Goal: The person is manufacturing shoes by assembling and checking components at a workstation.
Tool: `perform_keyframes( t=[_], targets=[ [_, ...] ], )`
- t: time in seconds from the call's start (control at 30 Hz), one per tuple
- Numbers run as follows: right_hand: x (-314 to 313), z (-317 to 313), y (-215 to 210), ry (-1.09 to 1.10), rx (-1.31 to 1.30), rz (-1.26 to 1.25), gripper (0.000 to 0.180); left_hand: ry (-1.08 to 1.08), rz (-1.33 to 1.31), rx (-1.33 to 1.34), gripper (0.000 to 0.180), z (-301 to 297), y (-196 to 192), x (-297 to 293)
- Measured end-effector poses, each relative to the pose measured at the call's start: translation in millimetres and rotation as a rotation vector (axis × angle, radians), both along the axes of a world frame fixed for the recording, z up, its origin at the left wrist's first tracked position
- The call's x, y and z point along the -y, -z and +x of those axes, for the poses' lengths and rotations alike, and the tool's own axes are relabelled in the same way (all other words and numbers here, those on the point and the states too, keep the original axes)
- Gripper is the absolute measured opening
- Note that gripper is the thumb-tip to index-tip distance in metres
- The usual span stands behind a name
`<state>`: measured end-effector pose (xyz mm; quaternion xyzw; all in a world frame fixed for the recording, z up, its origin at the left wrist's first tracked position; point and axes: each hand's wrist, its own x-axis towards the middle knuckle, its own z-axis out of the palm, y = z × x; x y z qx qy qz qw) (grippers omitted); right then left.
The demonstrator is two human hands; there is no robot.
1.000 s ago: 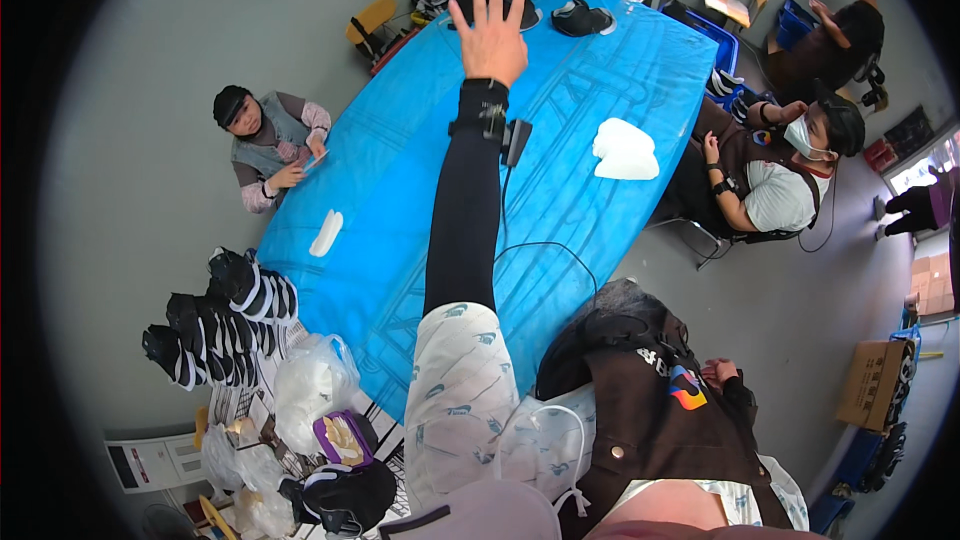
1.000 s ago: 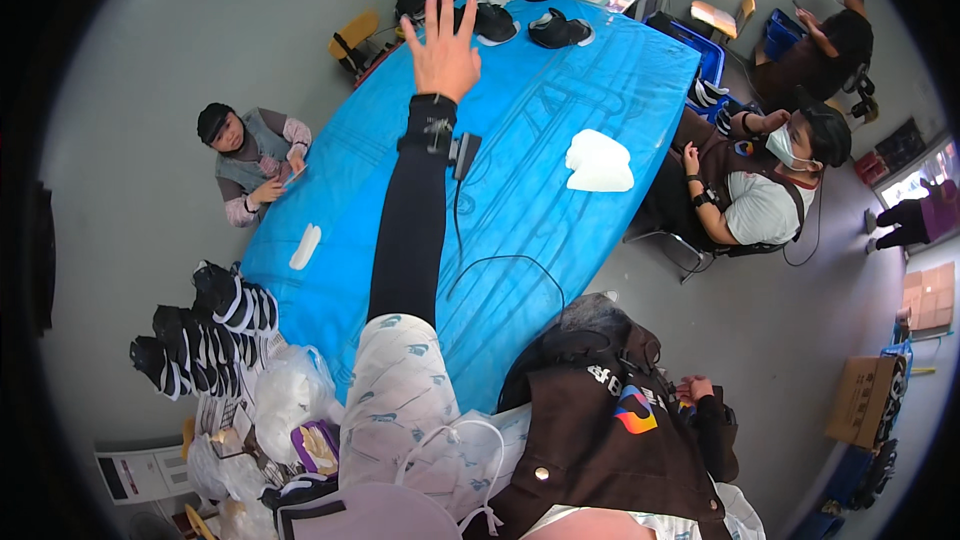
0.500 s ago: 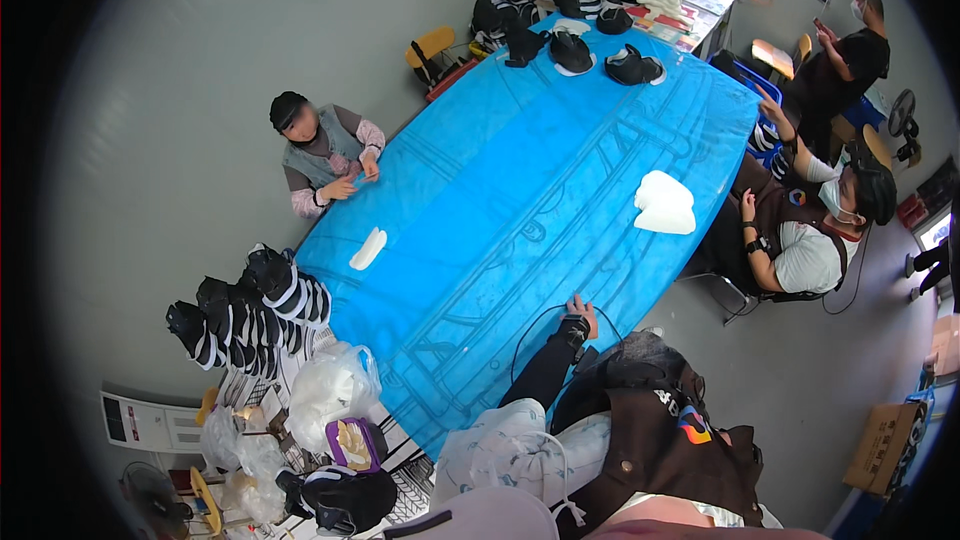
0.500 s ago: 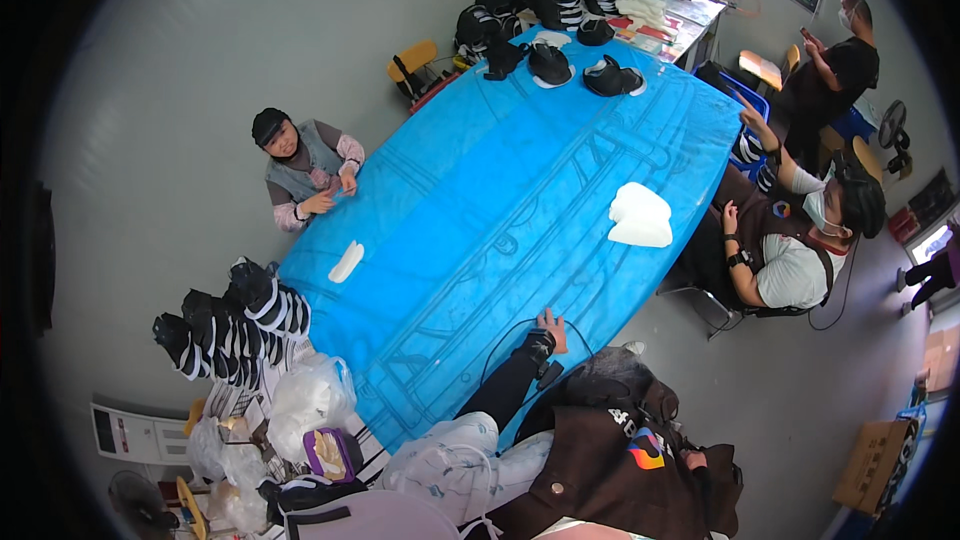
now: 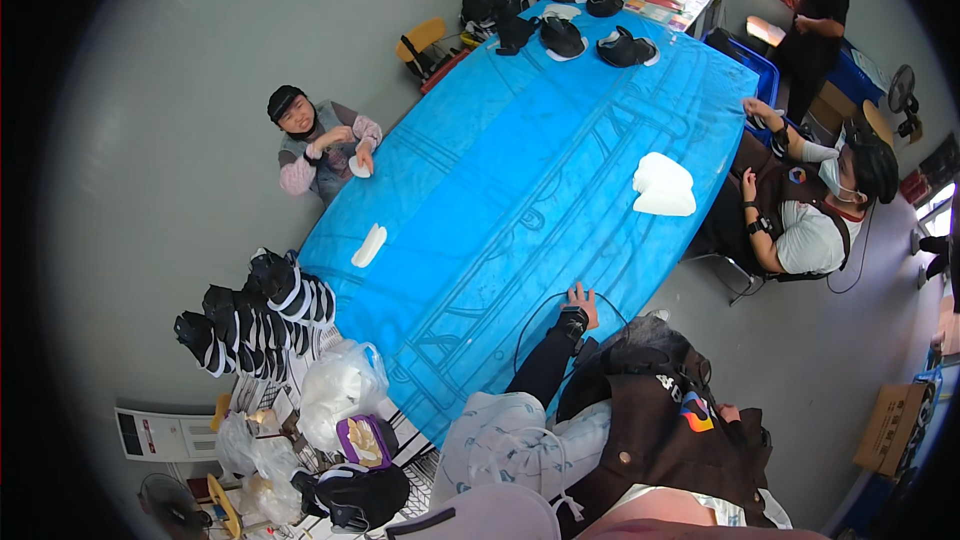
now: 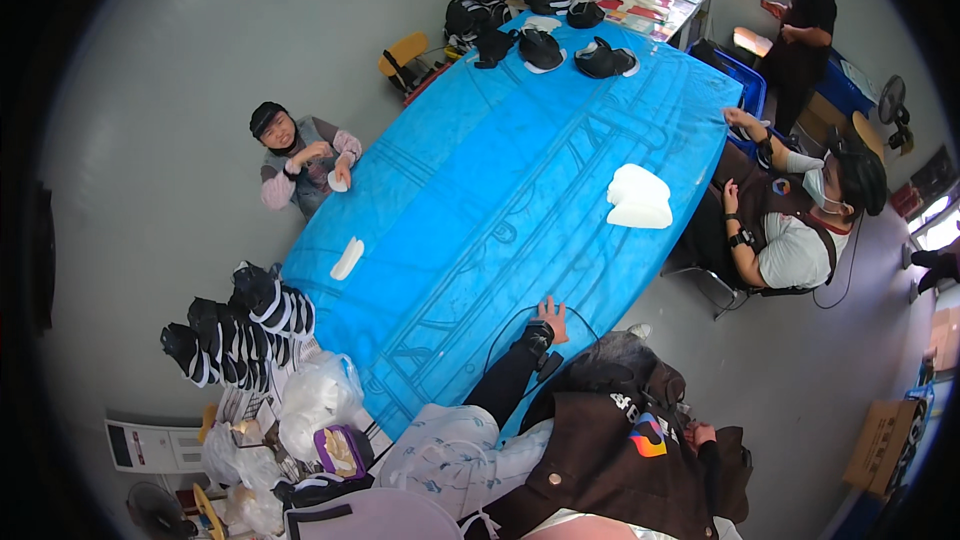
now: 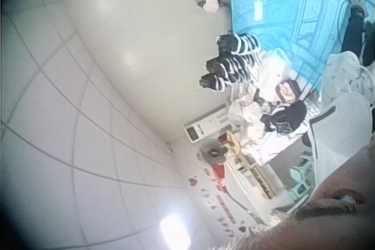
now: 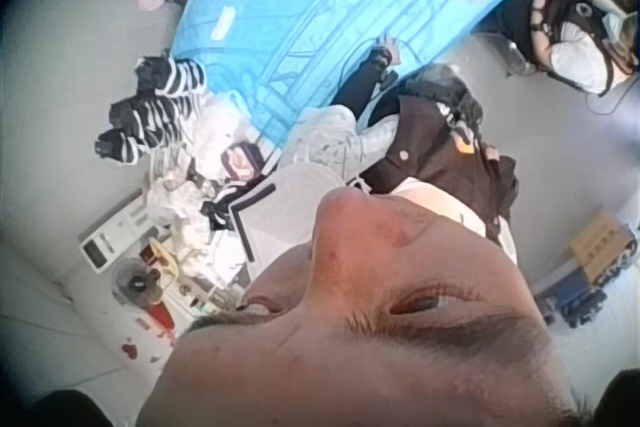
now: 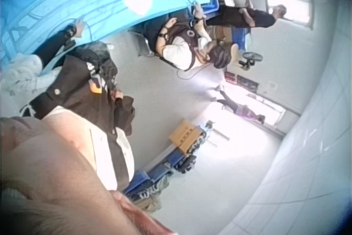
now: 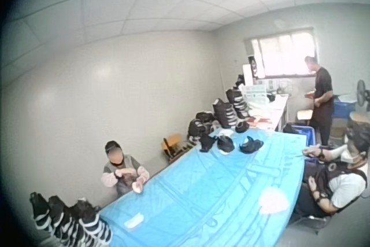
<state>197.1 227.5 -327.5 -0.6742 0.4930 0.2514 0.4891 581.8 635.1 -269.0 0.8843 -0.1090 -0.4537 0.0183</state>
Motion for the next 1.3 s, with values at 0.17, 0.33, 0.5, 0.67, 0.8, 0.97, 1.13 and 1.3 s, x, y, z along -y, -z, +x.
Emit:
perform_keyframes(
  t=[0.17,0.33,0.5,0.67,0.8,0.97,1.13,1.3],
  targets=[
    [3,-27,14,0.097,-0.021,0.109,0.018,0.07,0.039,0.02,0.104,1,4,5],
    [7,-32,36,0.131,-0.014,0.191,0.018,0.086,0.033,0.02,0.109,5,19,-11],
    [13,-44,55,0.144,0.04,0.24,0.018,0.086,0.027,0.024,0.103,8,24,2],
    [10,-63,43,0.312,0.039,0.299,0.022,0.143,0.031,0.174,0.114,6,58,-6],
    [4,-26,69,0.227,0.005,0.324,0.027,0.155,0.046,0.22,0.114,3,82,-36],
    [25,-78,100,0.512,0.129,0.586,0.021,0.169,-0.017,0.123,0.116,3,63,-9],
    [-3,-52,63,0.344,-0.006,0.255,0.02,0.193,-0.008,0.122,0.116,8,64,-5],
    [-19,-42,41,0.265,-0.048,0.105,0.021,0.188,-0.069,0.146,0.121,9,78,-11]
  ],
)
